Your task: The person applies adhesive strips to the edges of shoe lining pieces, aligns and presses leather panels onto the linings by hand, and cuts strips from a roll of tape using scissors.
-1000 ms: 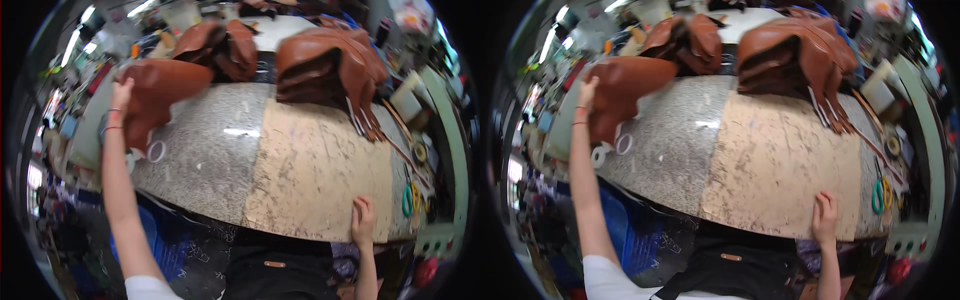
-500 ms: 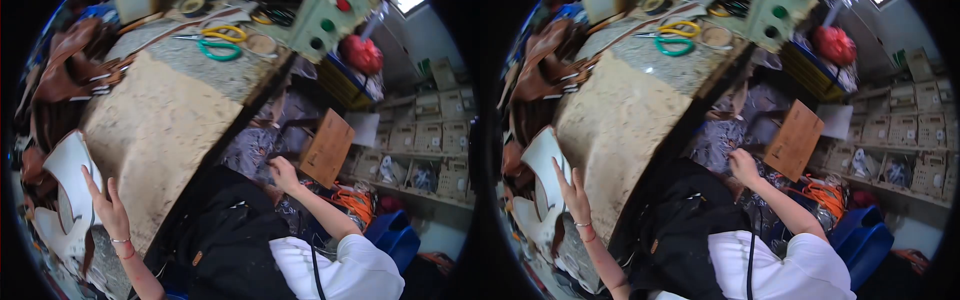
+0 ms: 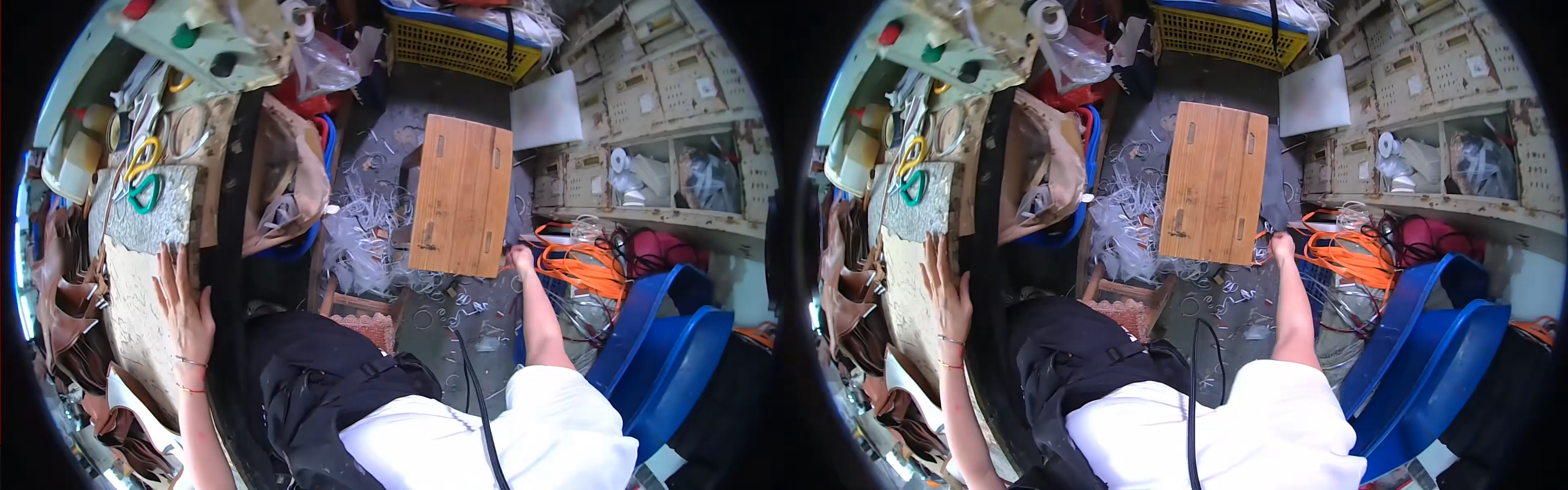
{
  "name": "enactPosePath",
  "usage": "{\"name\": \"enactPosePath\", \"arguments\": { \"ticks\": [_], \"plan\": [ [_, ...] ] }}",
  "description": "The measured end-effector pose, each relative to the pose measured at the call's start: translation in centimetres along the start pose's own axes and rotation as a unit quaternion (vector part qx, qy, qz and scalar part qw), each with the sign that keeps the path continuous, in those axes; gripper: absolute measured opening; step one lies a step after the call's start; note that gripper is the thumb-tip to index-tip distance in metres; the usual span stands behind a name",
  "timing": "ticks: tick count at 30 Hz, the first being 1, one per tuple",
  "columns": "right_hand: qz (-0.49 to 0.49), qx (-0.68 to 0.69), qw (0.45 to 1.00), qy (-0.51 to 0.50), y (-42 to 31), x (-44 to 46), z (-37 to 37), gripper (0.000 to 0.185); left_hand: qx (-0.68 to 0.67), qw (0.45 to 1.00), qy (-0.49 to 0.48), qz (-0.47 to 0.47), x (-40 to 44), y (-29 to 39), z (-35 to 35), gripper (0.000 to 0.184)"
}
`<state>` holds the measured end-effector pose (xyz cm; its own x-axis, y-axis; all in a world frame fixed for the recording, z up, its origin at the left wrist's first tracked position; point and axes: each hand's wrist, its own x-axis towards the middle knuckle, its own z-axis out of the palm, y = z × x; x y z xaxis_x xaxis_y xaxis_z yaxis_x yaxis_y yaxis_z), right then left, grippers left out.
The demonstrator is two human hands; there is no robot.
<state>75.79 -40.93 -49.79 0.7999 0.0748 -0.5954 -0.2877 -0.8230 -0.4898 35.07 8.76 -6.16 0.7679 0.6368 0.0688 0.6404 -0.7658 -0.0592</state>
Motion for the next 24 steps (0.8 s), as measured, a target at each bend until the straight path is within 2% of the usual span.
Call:
{"name": "enactPosePath", "arguments": {
  "ticks": [2, 3, 6, 11, 13, 17, 19, 24],
  "plan": [
    [-0.008, -0.087, 0.996, 0.023, 1.0, 4.9, 2.8, 0.046, 0.031, 0.999, 0.009, -0.011, 0.0, 0.3, 0.2, 0.072],
    [-0.012, -0.11, 0.994, 0.022, -1.3, 3.7, 2.9, 0.059, 0.032, 0.999, 0.008, -0.014, 0.1, 0.4, 0.1, 0.071],
    [0.014, -0.065, 0.998, 0.003, 0.0, 6.1, 5.2, 0.069, 0.033, 0.999, 0.007, -0.021, 0.0, 0.4, 0.4, 0.072],
    [0.023, -0.193, 0.98, -0.042, 3.2, 11.6, 4.9, 0.079, -0.015, 1.0, -0.006, -0.003, 0.3, 0.1, 0.2, 0.074],
    [0.018, -0.242, 0.969, -0.045, 4.5, 14.1, 4.8, 0.079, -0.021, 1.0, -0.011, -0.01, 0.2, -0.1, 0.4, 0.075],
    [-0.008, -0.304, 0.949, -0.081, 7.5, 20.0, 4.3, 0.067, -0.019, 0.999, -0.029, -0.034, 0.3, 0.7, -0.1, 0.077],
    [-0.002, -0.28, 0.958, -0.056, 7.9, 20.8, 4.0, 0.061, -0.028, 0.998, -0.036, -0.044, 0.3, 0.5, 0.0, 0.079],
    [-0.047, -0.336, 0.93, -0.139, 11.8, 26.5, 4.7, 0.049, 0.005, 0.996, -0.044, -0.08, 0.3, 1.8, -0.5, 0.084]
  ]
}}
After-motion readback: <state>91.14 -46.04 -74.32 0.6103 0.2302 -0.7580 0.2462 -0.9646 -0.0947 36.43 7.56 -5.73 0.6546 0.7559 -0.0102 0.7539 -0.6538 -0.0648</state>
